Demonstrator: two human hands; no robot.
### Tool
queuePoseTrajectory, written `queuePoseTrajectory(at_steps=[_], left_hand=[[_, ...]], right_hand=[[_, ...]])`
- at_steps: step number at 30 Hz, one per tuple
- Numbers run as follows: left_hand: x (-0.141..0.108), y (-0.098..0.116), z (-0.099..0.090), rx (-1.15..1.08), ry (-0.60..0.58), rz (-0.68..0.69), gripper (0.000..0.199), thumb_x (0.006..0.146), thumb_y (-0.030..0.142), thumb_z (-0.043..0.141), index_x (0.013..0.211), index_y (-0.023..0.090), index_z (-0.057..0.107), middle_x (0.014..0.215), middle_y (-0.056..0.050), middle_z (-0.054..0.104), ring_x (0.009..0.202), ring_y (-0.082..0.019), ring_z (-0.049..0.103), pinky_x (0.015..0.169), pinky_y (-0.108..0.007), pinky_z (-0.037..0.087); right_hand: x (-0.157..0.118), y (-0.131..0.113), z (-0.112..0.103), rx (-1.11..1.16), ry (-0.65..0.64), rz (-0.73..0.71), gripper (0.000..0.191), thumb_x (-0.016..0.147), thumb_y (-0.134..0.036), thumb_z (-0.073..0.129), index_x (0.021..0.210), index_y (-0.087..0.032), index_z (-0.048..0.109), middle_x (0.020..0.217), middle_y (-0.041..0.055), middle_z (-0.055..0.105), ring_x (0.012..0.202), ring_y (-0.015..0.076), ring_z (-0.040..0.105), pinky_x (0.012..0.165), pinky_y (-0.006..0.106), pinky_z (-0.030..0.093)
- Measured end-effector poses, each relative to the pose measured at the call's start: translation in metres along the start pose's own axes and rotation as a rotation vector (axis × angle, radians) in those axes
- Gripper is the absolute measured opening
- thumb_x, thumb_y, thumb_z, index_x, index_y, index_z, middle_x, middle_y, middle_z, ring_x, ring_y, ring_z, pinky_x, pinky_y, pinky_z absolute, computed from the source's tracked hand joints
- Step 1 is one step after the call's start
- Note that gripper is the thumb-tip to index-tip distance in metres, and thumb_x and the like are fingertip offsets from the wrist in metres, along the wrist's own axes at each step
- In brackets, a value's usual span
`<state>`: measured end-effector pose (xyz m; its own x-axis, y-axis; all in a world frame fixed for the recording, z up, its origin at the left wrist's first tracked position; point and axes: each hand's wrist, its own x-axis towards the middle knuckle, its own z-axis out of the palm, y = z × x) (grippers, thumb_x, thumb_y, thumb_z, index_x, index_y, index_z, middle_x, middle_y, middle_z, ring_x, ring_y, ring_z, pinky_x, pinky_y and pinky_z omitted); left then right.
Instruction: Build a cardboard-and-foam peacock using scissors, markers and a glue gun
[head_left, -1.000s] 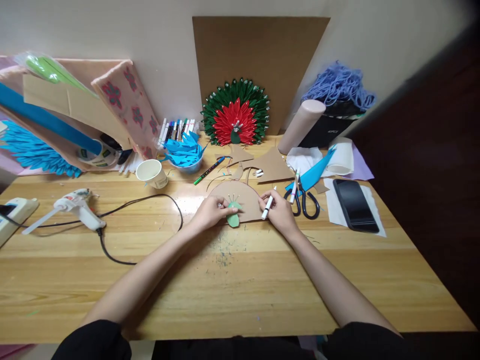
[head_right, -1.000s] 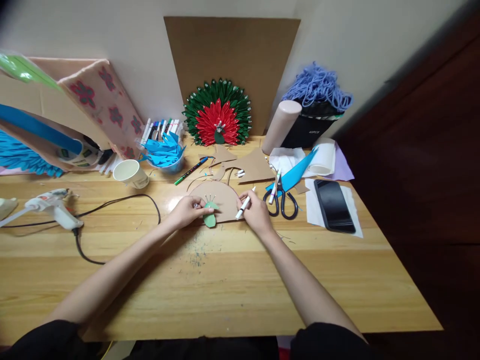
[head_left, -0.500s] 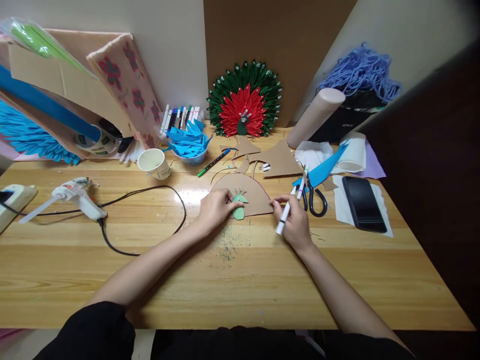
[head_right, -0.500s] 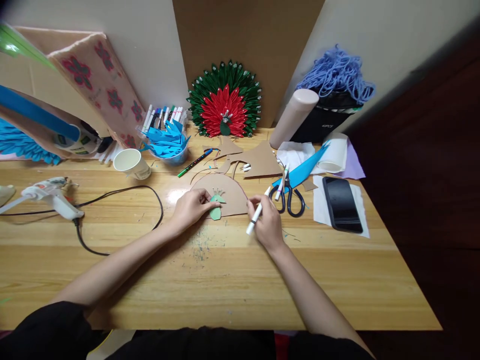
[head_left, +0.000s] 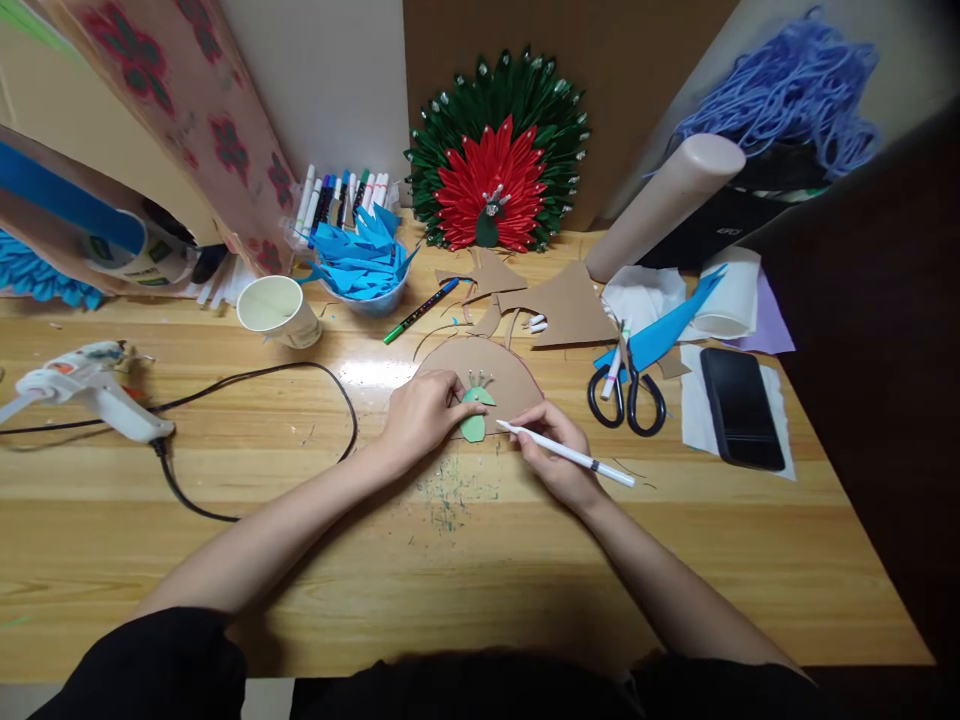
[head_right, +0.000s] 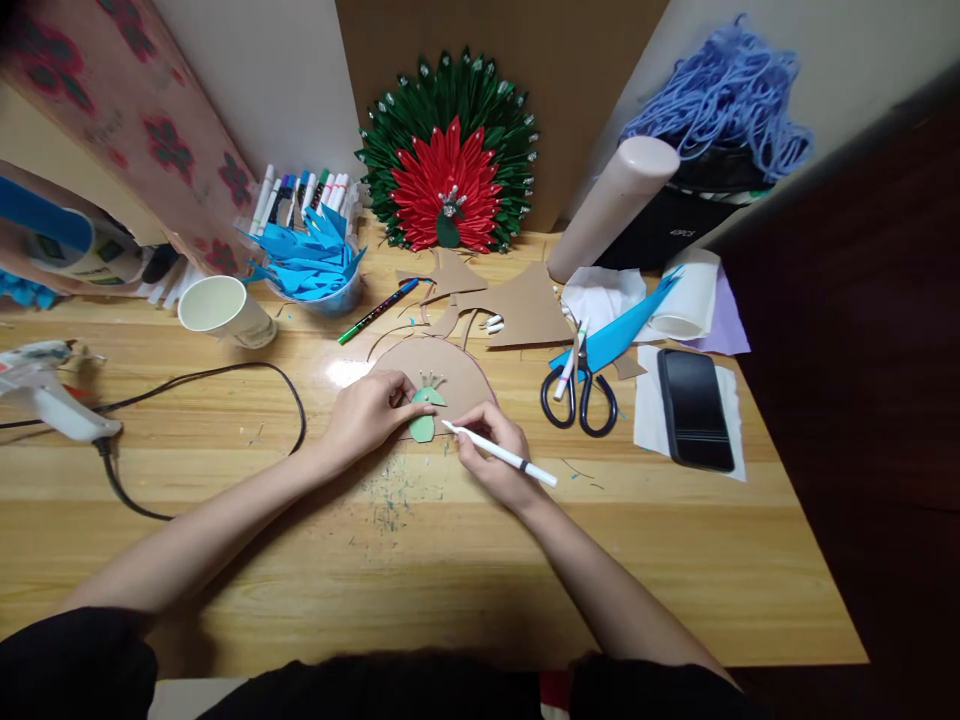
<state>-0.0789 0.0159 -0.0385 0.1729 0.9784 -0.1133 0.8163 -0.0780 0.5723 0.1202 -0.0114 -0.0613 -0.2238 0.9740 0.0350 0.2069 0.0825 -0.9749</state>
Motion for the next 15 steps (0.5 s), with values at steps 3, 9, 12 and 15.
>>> queuePoseTrajectory(at_steps=[3, 9, 12, 15], left_hand=[[-0.0003, 0.0001, 0.0021, -0.006, 0.015, 0.001, 0.036, 0.074, 0.054, 0.06, 0.074, 0.019, 0.058, 0.072, -0.001, 0.063, 0.064, -0.015, 0.052, 0.053, -0.025, 0.028], [-0.0032, 0.0001, 0.0045, -0.022, 0.061, 0.007, 0.039, 0.07, 0.055, 0.063, 0.075, 0.018, 0.054, 0.073, -0.002, 0.06, 0.067, -0.015, 0.051, 0.055, -0.025, 0.032], [-0.0038, 0.0011, 0.0044, -0.049, 0.054, 0.01, 0.035, 0.073, 0.052, 0.063, 0.075, 0.018, 0.054, 0.075, -0.001, 0.06, 0.067, -0.014, 0.051, 0.056, -0.025, 0.033], [-0.0016, 0.0007, 0.0013, -0.092, 0.04, 0.01, 0.03, 0.075, 0.047, 0.062, 0.076, 0.018, 0.055, 0.075, -0.001, 0.061, 0.068, -0.014, 0.052, 0.057, -0.025, 0.034]], right_hand=[[0.0006, 0.0018, -0.0045, 0.058, 0.257, -0.088, 0.007, 0.083, -0.025, 0.053, 0.089, -0.021, 0.056, 0.075, 0.0014, 0.061, 0.068, 0.0143, 0.061, 0.06, 0.027, 0.051], [0.003, -0.0004, -0.0101, -0.303, -0.148, -0.411, 0.023, 0.084, -0.011, 0.049, 0.097, -0.024, 0.063, 0.092, 0.0043, 0.07, 0.092, 0.0181, 0.064, 0.081, 0.036, 0.052], [0.0027, -0.0001, -0.0072, -0.463, -0.27, -0.561, 0.027, 0.08, -0.006, 0.052, 0.101, -0.021, 0.063, 0.101, 0.0057, 0.071, 0.101, 0.0193, 0.063, 0.085, 0.035, 0.053], [0.0018, 0.0005, -0.0047, -0.525, -0.256, -0.6, 0.029, 0.079, -0.005, 0.054, 0.102, -0.02, 0.063, 0.106, 0.0061, 0.069, 0.105, 0.0201, 0.061, 0.089, 0.036, 0.052]])
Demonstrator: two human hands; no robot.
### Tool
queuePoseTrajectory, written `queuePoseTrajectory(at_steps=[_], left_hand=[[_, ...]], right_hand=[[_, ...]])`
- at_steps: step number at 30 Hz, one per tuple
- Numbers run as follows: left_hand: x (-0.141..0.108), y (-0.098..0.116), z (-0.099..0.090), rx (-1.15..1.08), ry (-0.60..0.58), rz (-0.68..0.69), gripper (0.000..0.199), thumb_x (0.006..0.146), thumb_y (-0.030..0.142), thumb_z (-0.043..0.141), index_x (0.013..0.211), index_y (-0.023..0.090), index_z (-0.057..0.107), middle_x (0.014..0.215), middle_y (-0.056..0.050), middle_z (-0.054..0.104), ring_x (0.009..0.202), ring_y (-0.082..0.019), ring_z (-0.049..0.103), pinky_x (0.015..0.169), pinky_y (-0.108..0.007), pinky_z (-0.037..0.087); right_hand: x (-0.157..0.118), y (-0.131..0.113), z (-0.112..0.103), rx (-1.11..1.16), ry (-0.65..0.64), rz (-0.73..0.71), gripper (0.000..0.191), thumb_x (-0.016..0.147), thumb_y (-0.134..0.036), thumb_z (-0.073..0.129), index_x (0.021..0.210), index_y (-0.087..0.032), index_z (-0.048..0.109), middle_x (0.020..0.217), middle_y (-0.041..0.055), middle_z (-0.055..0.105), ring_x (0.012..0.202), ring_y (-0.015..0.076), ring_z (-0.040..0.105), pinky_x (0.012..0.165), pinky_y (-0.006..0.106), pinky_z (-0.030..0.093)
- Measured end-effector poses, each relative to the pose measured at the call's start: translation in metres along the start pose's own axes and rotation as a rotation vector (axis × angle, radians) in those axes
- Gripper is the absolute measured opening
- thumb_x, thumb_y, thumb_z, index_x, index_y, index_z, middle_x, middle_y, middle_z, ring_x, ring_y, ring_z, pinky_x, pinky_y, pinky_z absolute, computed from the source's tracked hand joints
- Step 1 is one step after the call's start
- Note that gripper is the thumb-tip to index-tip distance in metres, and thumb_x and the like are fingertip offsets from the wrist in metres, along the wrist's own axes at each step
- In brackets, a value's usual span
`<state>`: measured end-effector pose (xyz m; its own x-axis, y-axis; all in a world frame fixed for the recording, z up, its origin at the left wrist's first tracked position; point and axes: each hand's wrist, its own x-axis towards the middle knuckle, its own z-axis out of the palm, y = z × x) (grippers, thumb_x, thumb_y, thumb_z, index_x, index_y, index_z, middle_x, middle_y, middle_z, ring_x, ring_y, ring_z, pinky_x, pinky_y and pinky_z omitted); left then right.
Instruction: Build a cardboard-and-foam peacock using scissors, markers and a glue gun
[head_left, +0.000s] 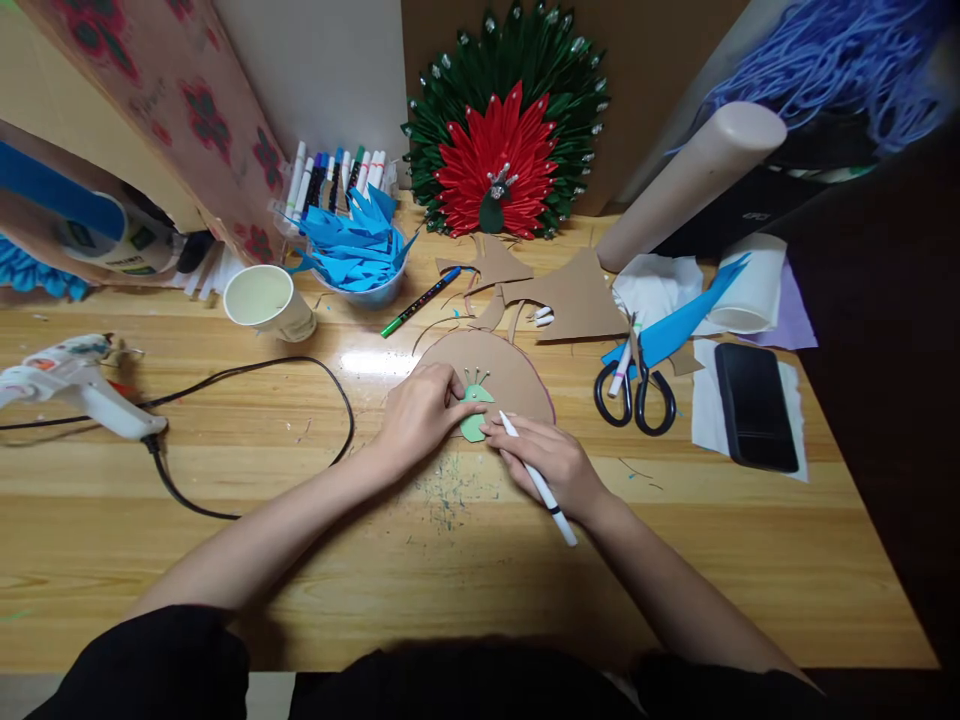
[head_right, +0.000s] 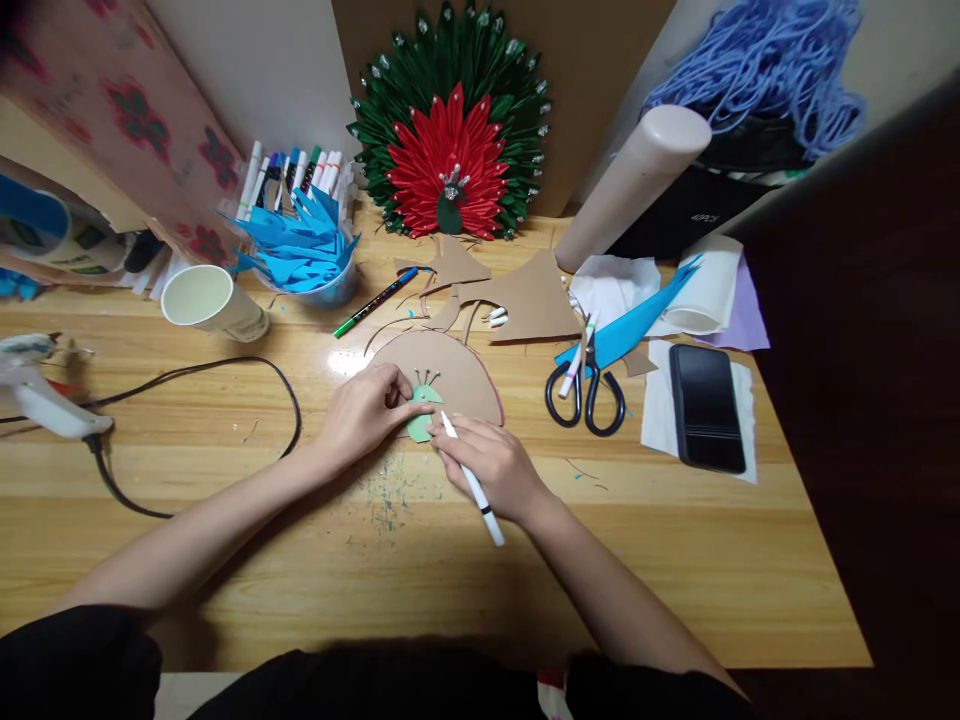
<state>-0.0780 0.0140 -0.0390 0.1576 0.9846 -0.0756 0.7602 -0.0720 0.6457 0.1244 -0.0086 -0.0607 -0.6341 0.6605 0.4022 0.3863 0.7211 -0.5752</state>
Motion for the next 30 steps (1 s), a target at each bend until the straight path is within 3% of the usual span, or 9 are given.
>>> queuePoseTrajectory(at_steps=[4, 10, 13, 15, 17, 20, 25, 27, 30], left_hand=[[0.006, -0.012, -0.018, -0.073, -0.039, -0.03, 0.027, 0.079, 0.044, 0.058, 0.079, 0.017, 0.058, 0.071, -0.001, 0.061, 0.062, -0.012, 0.051, 0.055, -0.024, 0.034], [-0.029, -0.036, -0.051, -0.009, 0.246, -0.112, 0.033, 0.091, 0.038, 0.037, 0.079, 0.016, 0.059, 0.078, -0.003, 0.063, 0.069, -0.014, 0.054, 0.064, -0.025, 0.04], [-0.067, -0.028, -0.04, 0.138, 0.217, 0.008, 0.029, 0.092, 0.029, 0.036, 0.084, 0.015, 0.06, 0.079, -0.005, 0.062, 0.076, -0.015, 0.054, 0.07, -0.027, 0.041], [-0.088, -0.015, -0.021, 0.228, 0.091, 0.188, 0.026, 0.091, 0.022, 0.037, 0.104, 0.015, 0.059, 0.081, -0.006, 0.062, 0.078, -0.016, 0.053, 0.071, -0.028, 0.043], [-0.099, -0.001, -0.001, 0.369, -0.024, 0.287, 0.038, 0.09, 0.015, 0.038, 0.127, 0.012, 0.044, 0.083, -0.006, 0.061, 0.076, -0.017, 0.053, 0.067, -0.029, 0.044], [-0.097, 0.017, 0.023, 0.544, -0.086, 0.252, 0.054, 0.084, 0.005, 0.038, 0.137, 0.006, 0.028, 0.084, -0.008, 0.06, 0.075, -0.019, 0.055, 0.062, -0.029, 0.045], [-0.085, 0.025, 0.037, 0.74, -0.079, 0.165, 0.054, 0.081, 0.003, 0.037, 0.135, 0.005, 0.032, 0.079, -0.007, 0.058, 0.072, -0.017, 0.057, 0.054, -0.024, 0.043], [-0.084, 0.025, 0.038, 0.803, -0.065, 0.177, 0.053, 0.081, 0.002, 0.037, 0.135, 0.004, 0.034, 0.076, -0.006, 0.057, 0.068, -0.016, 0.056, 0.05, -0.023, 0.042], [-0.086, 0.024, 0.038, 0.857, -0.028, 0.211, 0.052, 0.081, 0.002, 0.036, 0.133, 0.004, 0.037, 0.073, -0.005, 0.055, 0.065, -0.015, 0.056, 0.048, -0.023, 0.042]], right_hand=[[-0.002, -0.001, 0.001, -0.02, -0.019, 0.029, 0.031, 0.079, -0.007, 0.053, 0.103, -0.024, 0.063, 0.106, 0.0036, 0.069, 0.104, 0.0213, 0.062, 0.084, 0.038, 0.055], [-0.002, -0.005, 0.001, -0.044, -0.036, 0.037, 0.03, 0.078, -0.009, 0.052, 0.101, -0.025, 0.065, 0.107, 0.0036, 0.069, 0.102, 0.0223, 0.062, 0.083, 0.041, 0.055], [-0.001, -0.006, 0.002, -0.045, -0.026, 0.03, 0.03, 0.078, -0.009, 0.052, 0.099, -0.025, 0.065, 0.106, 0.0036, 0.069, 0.1, 0.0222, 0.062, 0.081, 0.041, 0.056], [-0.002, -0.006, 0.002, -0.035, -0.023, 0.034, 0.03, 0.078, -0.009, 0.053, 0.1, -0.026, 0.065, 0.106, 0.0038, 0.069, 0.101, 0.0226, 0.062, 0.081, 0.041, 0.056], [-0.003, -0.005, 0.003, -0.034, -0.026, 0.036, 0.031, 0.078, -0.009, 0.054, 0.102, -0.026, 0.064, 0.105, 0.0041, 0.069, 0.101, 0.0231, 0.061, 0.08, 0.041, 0.055], [-0.004, -0.004, 0.004, -0.039, -0.022, 0.019, 0.032, 0.078, -0.008, 0.054, 0.103, -0.025, 0.063, 0.104, 0.0046, 0.07, 0.101, 0.0233, 0.06, 0.08, 0.041, 0.055], [-0.001, -0.006, 0.001, 0.096, -0.003, 0.065, 0.029, 0.08, -0.009, 0.051, 0.101, -0.026, 0.063, 0.103, 0.0043, 0.07, 0.099, 0.0211, 0.061, 0.083, 0.041, 0.053], [0.001, -0.005, -0.003, 0.174, 0.099, 0.138, 0.023, 0.082, -0.012, 0.05, 0.096, -0.025, 0.064, 0.102, 0.0053, 0.07, 0.098, 0.0207, 0.062, 0.087, 0.042, 0.051], [0.001, 0.004, -0.013, 0.255, 0.456, 0.35, 0.015, 0.086, -0.022, 0.048, 0.085, -0.022, 0.063, 0.088, 0.0064, 0.071, 0.088, 0.0207, 0.066, 0.086, 0.043, 0.05]])
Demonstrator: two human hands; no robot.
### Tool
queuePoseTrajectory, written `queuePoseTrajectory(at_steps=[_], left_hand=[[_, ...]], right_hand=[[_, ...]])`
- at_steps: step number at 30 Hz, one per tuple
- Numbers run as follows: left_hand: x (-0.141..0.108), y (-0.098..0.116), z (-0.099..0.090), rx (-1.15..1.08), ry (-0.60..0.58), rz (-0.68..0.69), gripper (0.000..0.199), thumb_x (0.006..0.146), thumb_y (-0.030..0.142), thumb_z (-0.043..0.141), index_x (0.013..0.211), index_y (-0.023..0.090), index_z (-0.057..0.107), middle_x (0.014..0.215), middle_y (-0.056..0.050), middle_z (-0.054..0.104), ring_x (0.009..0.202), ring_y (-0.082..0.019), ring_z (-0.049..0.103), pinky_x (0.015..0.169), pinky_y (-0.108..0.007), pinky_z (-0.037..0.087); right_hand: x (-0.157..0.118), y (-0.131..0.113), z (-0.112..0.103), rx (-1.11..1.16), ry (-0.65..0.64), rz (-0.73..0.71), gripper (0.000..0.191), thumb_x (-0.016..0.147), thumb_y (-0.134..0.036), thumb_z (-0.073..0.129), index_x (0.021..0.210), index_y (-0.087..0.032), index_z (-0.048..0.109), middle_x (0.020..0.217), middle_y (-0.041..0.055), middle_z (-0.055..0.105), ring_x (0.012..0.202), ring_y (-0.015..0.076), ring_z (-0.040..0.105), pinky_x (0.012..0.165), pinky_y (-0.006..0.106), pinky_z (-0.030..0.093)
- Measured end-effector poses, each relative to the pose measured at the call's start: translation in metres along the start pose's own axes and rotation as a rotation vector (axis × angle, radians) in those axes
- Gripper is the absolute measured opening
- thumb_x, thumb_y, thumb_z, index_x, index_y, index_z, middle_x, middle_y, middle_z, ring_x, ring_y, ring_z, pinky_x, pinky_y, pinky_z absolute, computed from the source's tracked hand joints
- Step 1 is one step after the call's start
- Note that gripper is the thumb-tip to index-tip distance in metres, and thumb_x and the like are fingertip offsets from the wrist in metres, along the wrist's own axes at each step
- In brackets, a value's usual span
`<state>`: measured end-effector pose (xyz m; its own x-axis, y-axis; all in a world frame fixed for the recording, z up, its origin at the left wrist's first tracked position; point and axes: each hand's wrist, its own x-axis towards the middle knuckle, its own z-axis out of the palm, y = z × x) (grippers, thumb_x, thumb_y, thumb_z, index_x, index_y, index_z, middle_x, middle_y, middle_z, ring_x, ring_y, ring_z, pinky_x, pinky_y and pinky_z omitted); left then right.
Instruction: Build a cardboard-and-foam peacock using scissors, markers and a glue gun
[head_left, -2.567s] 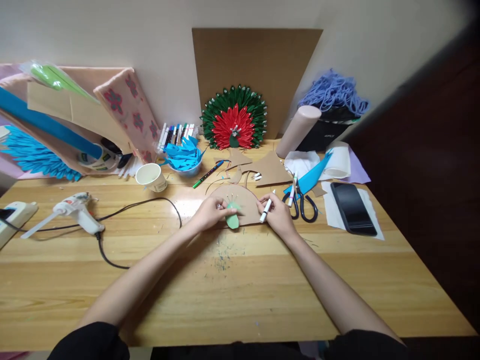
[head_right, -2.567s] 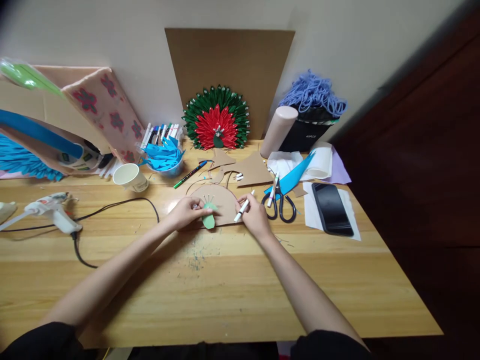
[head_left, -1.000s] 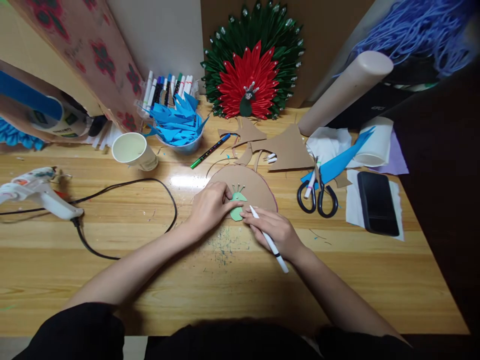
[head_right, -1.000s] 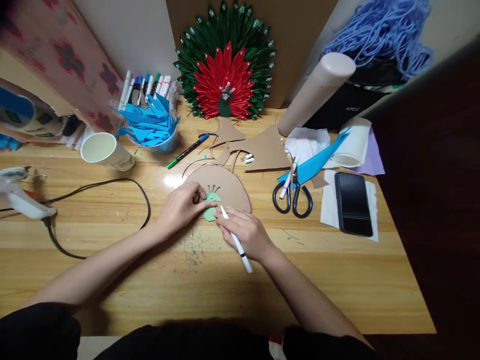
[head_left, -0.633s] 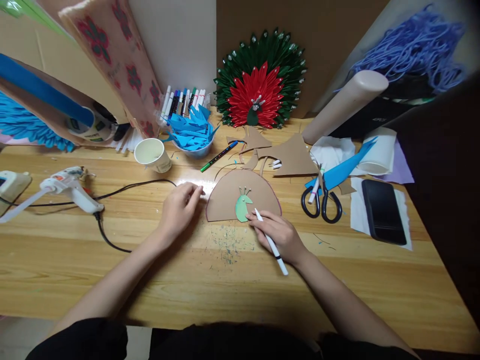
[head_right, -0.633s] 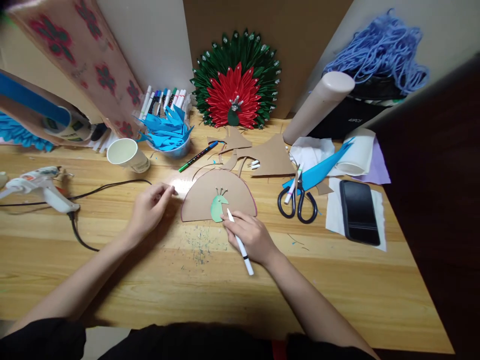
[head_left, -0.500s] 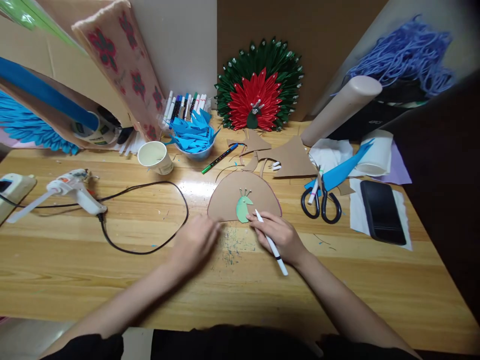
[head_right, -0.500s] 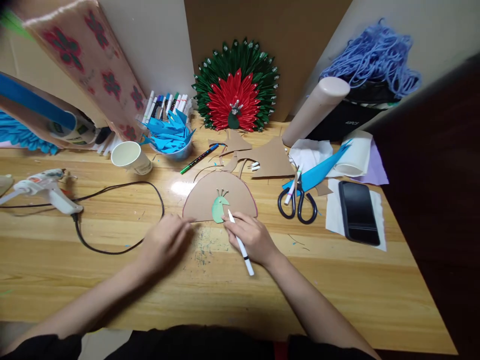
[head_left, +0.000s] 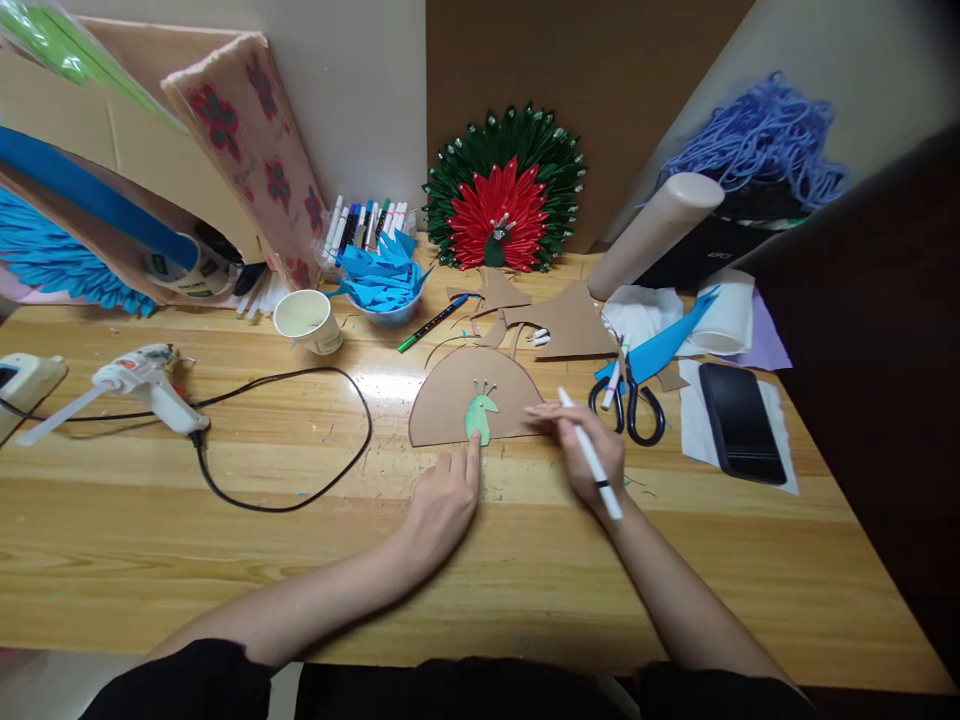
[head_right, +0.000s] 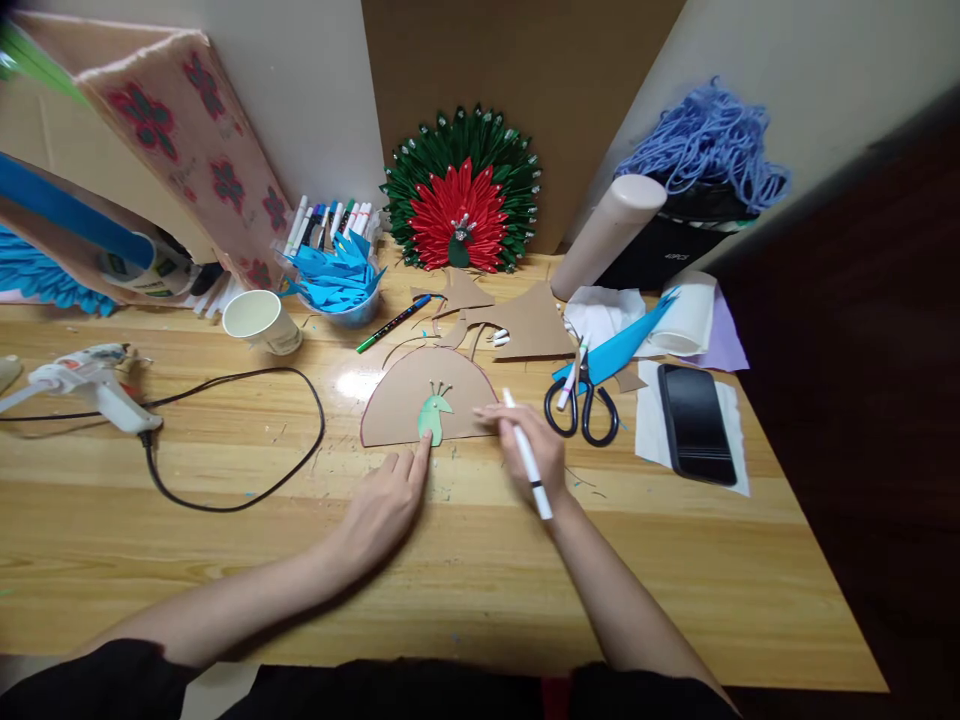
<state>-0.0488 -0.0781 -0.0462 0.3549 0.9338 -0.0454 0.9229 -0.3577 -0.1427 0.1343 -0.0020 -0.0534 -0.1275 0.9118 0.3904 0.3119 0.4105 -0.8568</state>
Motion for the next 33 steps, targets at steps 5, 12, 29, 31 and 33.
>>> queuePoseTrajectory(at_steps=[5, 12, 29, 31, 33], left_hand=[[-0.001, 0.0, 0.004, 0.019, 0.018, 0.018, 0.054, 0.08, 0.0, 0.035, 0.134, 0.003, 0.036, 0.072, -0.005, 0.054, 0.064, -0.014, 0.054, 0.046, -0.021, 0.042], [0.0, 0.001, 0.004, 0.017, 0.026, 0.015, 0.053, 0.08, 0.001, 0.035, 0.133, 0.002, 0.037, 0.072, -0.005, 0.055, 0.063, -0.014, 0.055, 0.044, -0.021, 0.042], [0.002, 0.004, 0.002, -0.041, -0.008, 0.001, 0.052, 0.083, 0.004, 0.034, 0.134, 0.004, 0.036, 0.071, -0.004, 0.053, 0.062, -0.013, 0.054, 0.045, -0.022, 0.039], [0.003, 0.005, 0.003, -0.039, 0.008, 0.003, 0.051, 0.083, 0.003, 0.034, 0.133, 0.003, 0.037, 0.07, -0.004, 0.052, 0.062, -0.014, 0.054, 0.045, -0.022, 0.039], [0.003, 0.006, 0.004, -0.047, 0.008, 0.004, 0.05, 0.083, 0.003, 0.034, 0.133, 0.004, 0.039, 0.07, -0.004, 0.052, 0.062, -0.013, 0.054, 0.045, -0.022, 0.039]], right_hand=[[0.015, 0.022, -0.024, 0.25, 0.465, 0.322, 0.023, 0.085, -0.041, 0.044, 0.08, -0.02, 0.052, 0.055, -0.0022, 0.062, 0.05, 0.0141, 0.062, 0.05, 0.025, 0.048], [0.012, 0.015, -0.015, 0.376, 0.17, 0.325, 0.033, 0.085, -0.044, 0.038, 0.1, -0.02, 0.055, 0.061, -0.0003, 0.06, 0.055, 0.0151, 0.059, 0.05, 0.027, 0.047], [-0.007, 0.0, 0.018, 0.119, -0.327, 0.351, 0.005, 0.078, -0.022, 0.056, 0.079, -0.021, 0.052, 0.072, 0.0019, 0.064, 0.068, 0.0165, 0.063, 0.062, 0.029, 0.05], [-0.006, 0.0, 0.017, 0.152, -0.226, 0.352, 0.006, 0.079, -0.023, 0.056, 0.079, -0.021, 0.051, 0.069, 0.0009, 0.061, 0.066, 0.0155, 0.061, 0.06, 0.028, 0.049], [-0.004, 0.003, 0.015, 0.207, -0.052, 0.345, 0.007, 0.08, -0.025, 0.054, 0.079, -0.021, 0.049, 0.066, -0.0009, 0.059, 0.061, 0.0138, 0.058, 0.056, 0.026, 0.046]])
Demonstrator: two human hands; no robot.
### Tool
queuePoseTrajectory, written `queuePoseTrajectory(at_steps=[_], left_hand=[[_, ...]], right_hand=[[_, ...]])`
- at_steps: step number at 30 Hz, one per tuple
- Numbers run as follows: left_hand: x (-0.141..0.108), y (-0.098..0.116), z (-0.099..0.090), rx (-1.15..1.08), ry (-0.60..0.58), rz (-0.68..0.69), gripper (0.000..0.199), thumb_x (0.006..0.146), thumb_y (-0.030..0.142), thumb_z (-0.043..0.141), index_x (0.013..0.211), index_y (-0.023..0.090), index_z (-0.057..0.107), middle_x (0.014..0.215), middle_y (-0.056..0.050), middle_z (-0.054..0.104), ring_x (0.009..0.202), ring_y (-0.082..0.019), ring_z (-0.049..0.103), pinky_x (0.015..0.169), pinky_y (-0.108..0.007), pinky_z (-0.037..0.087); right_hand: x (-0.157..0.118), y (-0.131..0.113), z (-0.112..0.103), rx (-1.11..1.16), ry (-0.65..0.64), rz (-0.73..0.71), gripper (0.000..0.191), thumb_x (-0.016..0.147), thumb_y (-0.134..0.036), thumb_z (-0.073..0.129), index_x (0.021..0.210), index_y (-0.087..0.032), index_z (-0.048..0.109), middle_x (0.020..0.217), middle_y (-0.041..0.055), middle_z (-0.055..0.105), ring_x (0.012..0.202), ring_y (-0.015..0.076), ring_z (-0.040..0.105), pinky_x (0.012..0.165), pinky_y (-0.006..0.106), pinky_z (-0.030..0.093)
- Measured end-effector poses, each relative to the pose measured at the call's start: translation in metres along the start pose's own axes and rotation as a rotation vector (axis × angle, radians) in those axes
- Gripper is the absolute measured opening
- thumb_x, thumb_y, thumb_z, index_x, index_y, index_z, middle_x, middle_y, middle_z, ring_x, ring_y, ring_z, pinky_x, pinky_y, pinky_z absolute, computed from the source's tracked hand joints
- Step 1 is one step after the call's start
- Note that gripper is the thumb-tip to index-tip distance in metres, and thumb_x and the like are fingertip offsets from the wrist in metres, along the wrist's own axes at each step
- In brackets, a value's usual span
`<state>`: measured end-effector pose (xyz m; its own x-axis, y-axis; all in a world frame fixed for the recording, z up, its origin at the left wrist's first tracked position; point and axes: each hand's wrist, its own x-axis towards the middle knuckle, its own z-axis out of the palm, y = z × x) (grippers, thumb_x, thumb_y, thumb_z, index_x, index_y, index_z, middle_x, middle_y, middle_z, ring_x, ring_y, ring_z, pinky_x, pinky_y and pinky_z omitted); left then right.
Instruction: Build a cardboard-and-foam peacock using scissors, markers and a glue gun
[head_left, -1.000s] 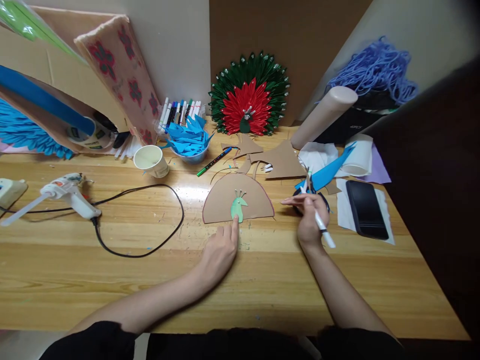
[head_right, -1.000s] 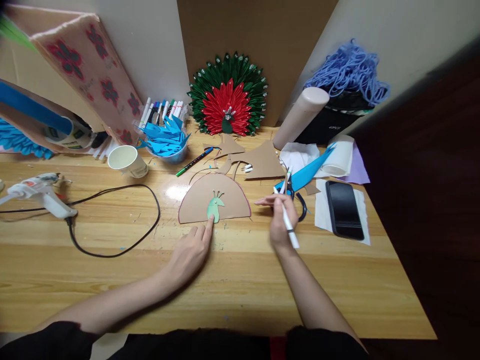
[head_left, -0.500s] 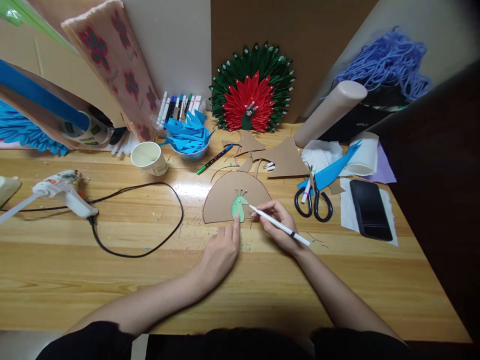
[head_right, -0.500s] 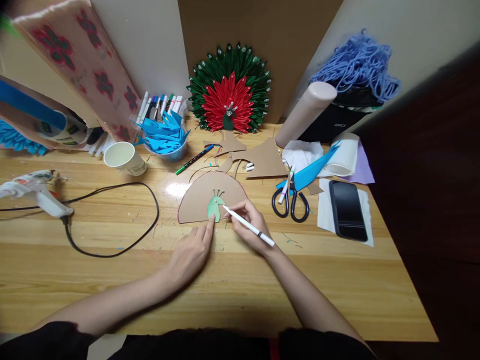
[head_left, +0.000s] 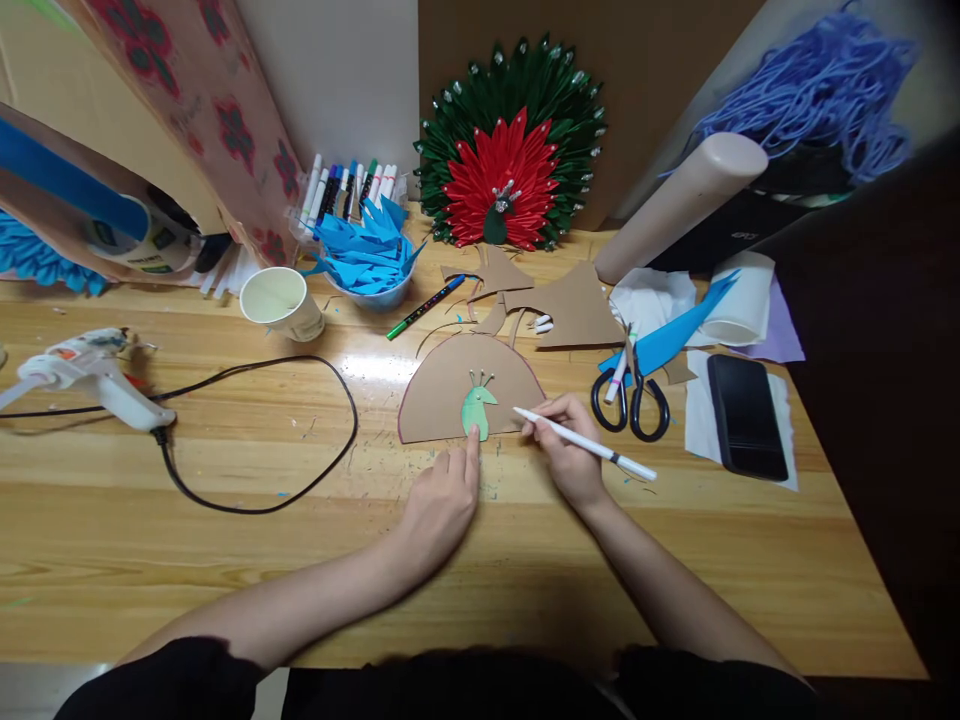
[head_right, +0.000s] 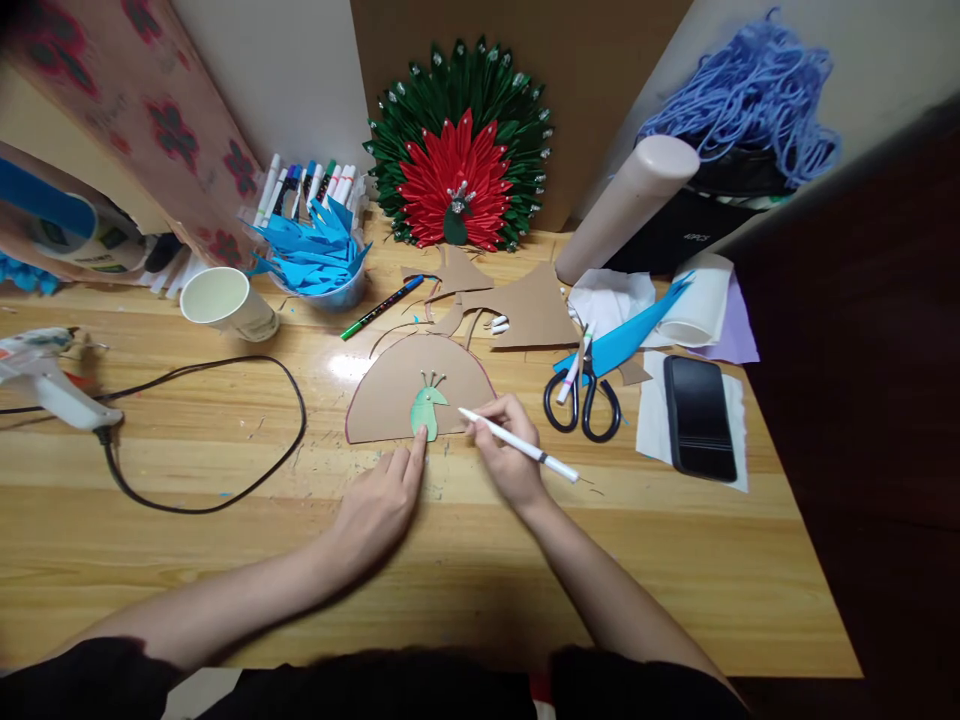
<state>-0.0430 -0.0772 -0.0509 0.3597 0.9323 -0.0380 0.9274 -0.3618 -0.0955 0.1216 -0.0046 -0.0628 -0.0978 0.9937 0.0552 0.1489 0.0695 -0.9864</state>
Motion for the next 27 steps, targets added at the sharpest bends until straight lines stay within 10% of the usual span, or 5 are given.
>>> queuePoseTrajectory(at_steps=[7, 27], left_hand=[[0.0, -0.001, 0.003, 0.022, 0.071, 0.021, 0.051, 0.08, 0.0, 0.035, 0.131, 0.001, 0.041, 0.066, -0.002, 0.05, 0.058, -0.013, 0.052, 0.042, -0.023, 0.038], [-0.002, 0.0, 0.006, 0.096, 0.144, 0.015, 0.05, 0.081, 0.002, 0.037, 0.13, -0.001, 0.04, 0.068, -0.001, 0.048, 0.057, -0.012, 0.051, 0.042, -0.023, 0.038]], right_hand=[[0.014, 0.006, -0.009, 0.253, 0.437, -0.04, 0.004, 0.078, -0.022, 0.047, 0.075, -0.022, 0.045, 0.063, -0.0036, 0.051, 0.056, 0.0107, 0.049, 0.049, 0.021, 0.036], [0.009, 0.005, -0.004, 0.201, 0.229, 0.004, 0.014, 0.08, -0.028, 0.059, 0.091, -0.022, 0.055, 0.088, 0.0026, 0.06, 0.075, 0.0136, 0.06, 0.067, 0.028, 0.051]])
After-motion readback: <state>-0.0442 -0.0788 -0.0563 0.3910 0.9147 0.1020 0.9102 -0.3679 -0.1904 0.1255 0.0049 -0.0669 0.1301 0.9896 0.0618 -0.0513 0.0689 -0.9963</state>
